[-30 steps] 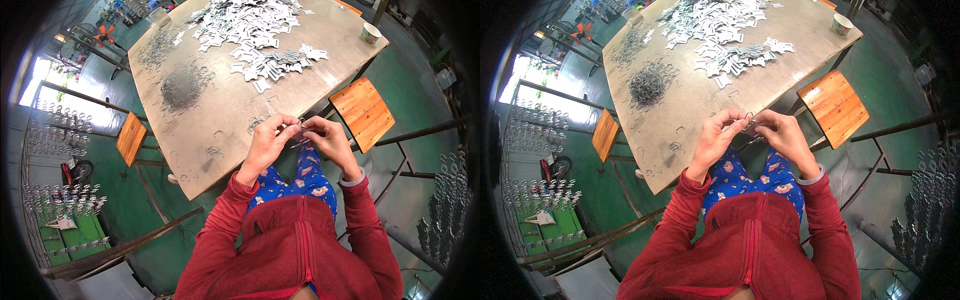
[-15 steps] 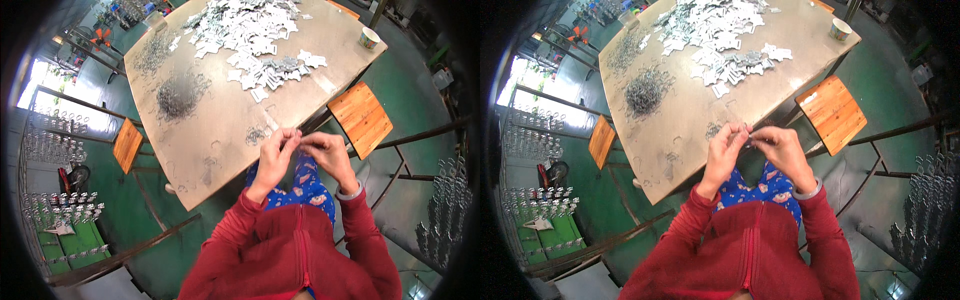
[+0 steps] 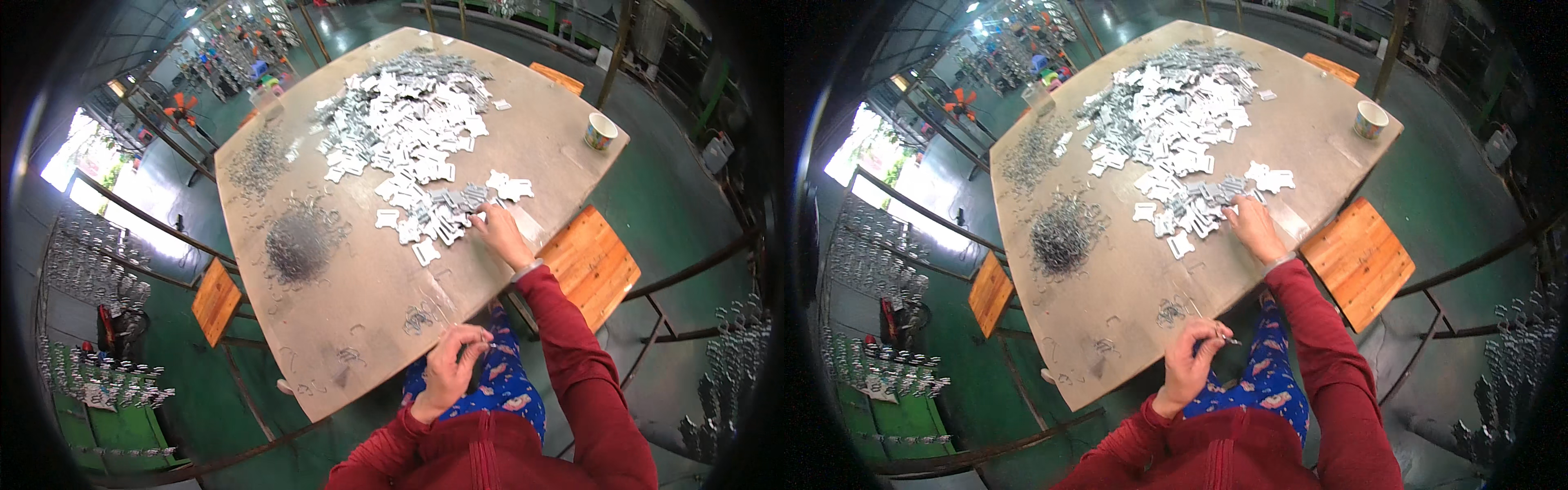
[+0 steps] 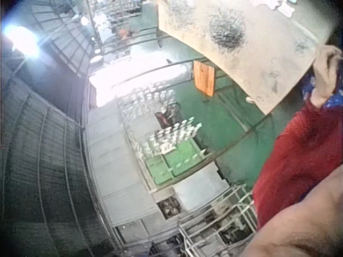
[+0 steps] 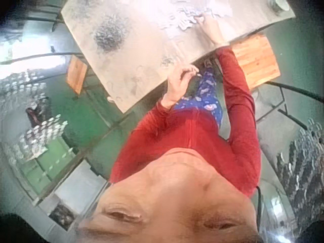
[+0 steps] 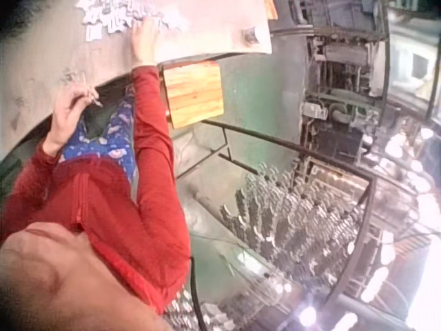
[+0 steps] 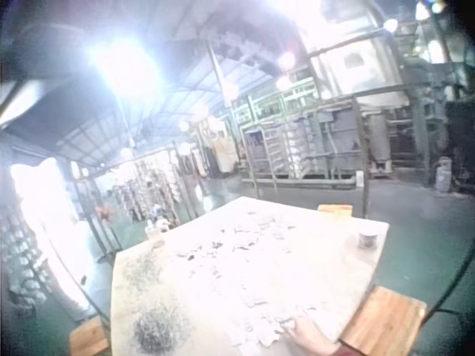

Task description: The person prepares metal parts for hanging by threading a wire loop through a hole in each metal bracket and twisting the wire to secure it. They then hang the assembled brackets onto a large metal rack.

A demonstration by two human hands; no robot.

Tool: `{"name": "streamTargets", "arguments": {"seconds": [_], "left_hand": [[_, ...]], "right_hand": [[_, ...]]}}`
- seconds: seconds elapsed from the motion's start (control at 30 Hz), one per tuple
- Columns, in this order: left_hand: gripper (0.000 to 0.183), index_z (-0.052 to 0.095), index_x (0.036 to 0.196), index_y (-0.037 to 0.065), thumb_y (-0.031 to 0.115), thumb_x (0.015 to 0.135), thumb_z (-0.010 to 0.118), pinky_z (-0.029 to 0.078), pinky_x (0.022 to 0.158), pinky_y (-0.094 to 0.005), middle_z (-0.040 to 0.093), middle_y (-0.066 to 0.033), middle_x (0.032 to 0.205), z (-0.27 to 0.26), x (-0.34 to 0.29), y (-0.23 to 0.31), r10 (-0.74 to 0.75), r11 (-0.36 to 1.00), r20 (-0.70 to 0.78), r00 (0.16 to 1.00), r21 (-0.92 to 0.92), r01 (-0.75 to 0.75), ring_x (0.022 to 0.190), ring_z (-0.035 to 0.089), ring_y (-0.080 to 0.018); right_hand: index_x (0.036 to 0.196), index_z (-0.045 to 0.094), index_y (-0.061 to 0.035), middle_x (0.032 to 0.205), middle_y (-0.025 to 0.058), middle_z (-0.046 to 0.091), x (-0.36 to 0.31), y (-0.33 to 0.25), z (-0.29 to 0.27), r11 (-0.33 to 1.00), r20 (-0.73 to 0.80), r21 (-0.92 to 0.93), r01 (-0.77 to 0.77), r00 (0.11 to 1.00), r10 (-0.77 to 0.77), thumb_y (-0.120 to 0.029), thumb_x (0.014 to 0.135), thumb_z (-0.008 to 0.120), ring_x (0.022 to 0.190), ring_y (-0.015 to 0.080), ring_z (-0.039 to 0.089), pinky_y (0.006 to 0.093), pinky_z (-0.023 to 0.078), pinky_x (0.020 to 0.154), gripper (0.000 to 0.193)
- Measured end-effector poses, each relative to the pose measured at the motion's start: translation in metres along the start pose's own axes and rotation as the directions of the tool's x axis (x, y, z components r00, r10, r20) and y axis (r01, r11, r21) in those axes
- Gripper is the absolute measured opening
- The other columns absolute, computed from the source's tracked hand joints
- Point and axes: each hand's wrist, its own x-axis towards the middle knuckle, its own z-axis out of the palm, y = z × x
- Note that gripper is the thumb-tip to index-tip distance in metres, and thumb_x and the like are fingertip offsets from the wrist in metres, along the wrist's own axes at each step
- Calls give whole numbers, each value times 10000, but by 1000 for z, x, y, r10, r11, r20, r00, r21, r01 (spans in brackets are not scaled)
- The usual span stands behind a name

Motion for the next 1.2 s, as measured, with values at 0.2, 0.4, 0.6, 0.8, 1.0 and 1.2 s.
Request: {"name": "streamTargets", "arguments": {"seconds": [0.2, 0.4, 0.6, 0.8, 1.0, 1.2], "left_hand": [[78, 509, 904, -1, -40, 849, 548, 479, 773, -308, 586, -108, 878, -3, -14, 5, -19, 998, 49, 999, -63, 23, 855, 587, -204], [53, 514, 889, -10, -35, 853, 545, 476, 769, -303, 595, -107, 872, -4, -28, 15, -27, 998, 50, 998, -60, 30, 840, 590, -193], [54, 524, 933, -3, 5, 880, 525, 452, 800, -272, 610, -107, 934, -8, -25, 20, -57, 996, 44, 997, -61, 60, 871, 570, -147], [71, 504, 939, 0, 59, 904, 524, 447, 792, -254, 601, -98, 949, -4, -20, -3, -118, 975, 78, 990, -177, 131, 893, 554, -124], [87, 555, 914, -1, 81, 887, 558, 455, 756, -248, 625, -57, 878, 5, -25, -8, -154, 983, 91, 984, -86, 162, 833, 573, -107], [70, 563, 888, 4, 66, 860, 581, 465, 673, -256, 609, -71, 782, 3, -27, -1, -115, 993, 25, 993, -30, 116, 750, 590, -117]], "right_hand": [[1124, 415, -28, 1064, 297, 411, 26, 7, 5, 980, 12, -199, -17, 1000, 19, -209, 699, 719, 941, 473, 483, 493, 448, 791, 553], [1131, 430, -10, 998, 286, 495, 22, 31, 5, 913, 256, -386, 136, 966, -36, -5, 722, 536, 799, 422, 576, 463, 483, 721, 422], [1119, 493, 35, 761, 238, 569, -15, -5, -26, 987, 33, 49, 156, 987, -157, 40, 679, 536, 726, 364, 589, 418, 469, 648, 442], [1067, 591, -35, 839, 9, 625, -114, -80, -75, 385, 419, 796, -468, 884, 208, -86, 781, 678, 738, 89, 607, 209, 505, 616, 303], [1060, 581, 36, 850, 89, 644, -161, -97, -81, 335, 314, 858, -390, 914, 258, -19, 780, 656, 661, 114, 606, 212, 490, 556, 296], [1048, 569, 68, 796, 106, 631, -168, -112, -78, 306, 269, 887, -347, 925, 269, -8, 771, 650, 524, 122, 567, 210, 460, 478, 298]]}}
